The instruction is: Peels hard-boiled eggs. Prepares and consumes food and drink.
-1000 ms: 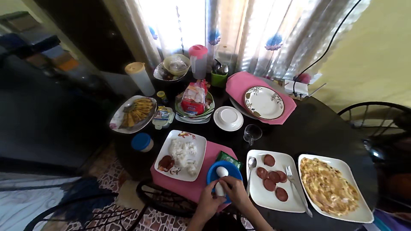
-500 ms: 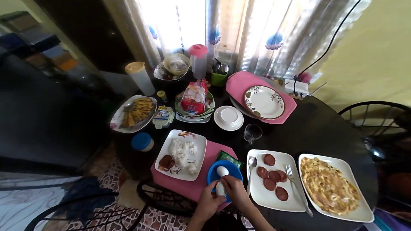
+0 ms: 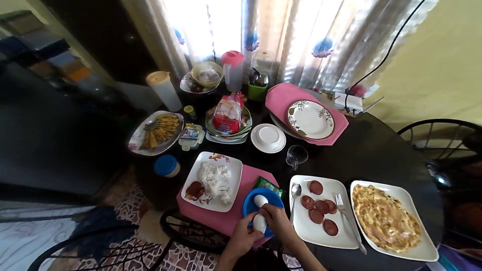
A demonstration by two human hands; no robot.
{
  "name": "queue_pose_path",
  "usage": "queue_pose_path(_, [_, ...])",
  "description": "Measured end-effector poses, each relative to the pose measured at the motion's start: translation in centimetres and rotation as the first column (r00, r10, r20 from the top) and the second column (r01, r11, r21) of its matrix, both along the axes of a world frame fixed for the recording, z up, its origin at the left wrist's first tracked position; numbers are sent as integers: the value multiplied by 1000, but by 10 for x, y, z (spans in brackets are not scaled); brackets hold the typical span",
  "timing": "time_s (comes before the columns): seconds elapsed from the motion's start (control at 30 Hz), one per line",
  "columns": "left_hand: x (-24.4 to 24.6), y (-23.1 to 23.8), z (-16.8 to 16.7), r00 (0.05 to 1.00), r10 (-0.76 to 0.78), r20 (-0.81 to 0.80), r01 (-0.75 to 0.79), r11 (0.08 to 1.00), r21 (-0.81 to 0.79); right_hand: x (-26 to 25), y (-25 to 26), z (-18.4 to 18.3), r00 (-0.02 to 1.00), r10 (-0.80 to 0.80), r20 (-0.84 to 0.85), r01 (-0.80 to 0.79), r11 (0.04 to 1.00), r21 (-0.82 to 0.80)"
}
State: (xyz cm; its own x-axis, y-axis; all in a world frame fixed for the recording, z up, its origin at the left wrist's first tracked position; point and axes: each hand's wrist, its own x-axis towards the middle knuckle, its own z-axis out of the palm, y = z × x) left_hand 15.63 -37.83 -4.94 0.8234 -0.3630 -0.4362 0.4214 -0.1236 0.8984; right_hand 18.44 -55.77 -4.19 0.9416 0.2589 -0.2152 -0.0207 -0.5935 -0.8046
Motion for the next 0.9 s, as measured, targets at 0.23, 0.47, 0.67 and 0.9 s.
queue_pose_path(0.23, [-2,3,-7,999,40,-26,-43,987,-152,7,-6,-3,948,-104,-300,154,976,151])
queue_pose_path(0.47, [-2,-1,0,977,195,-84,-208,955,-210,3,-3,-3,906,-313,-285,341,938,56])
queue_pose_path(0.67, [-2,-2,-7,964,267,-20,-267,957,-109,-1,-7,-1,996,33,-80,-47,984,-173])
queue_pose_path(0.9, [-2,-8,-4,952,304,34,-304,953,-5,-11,1,10,993,-112,-42,107,988,-109])
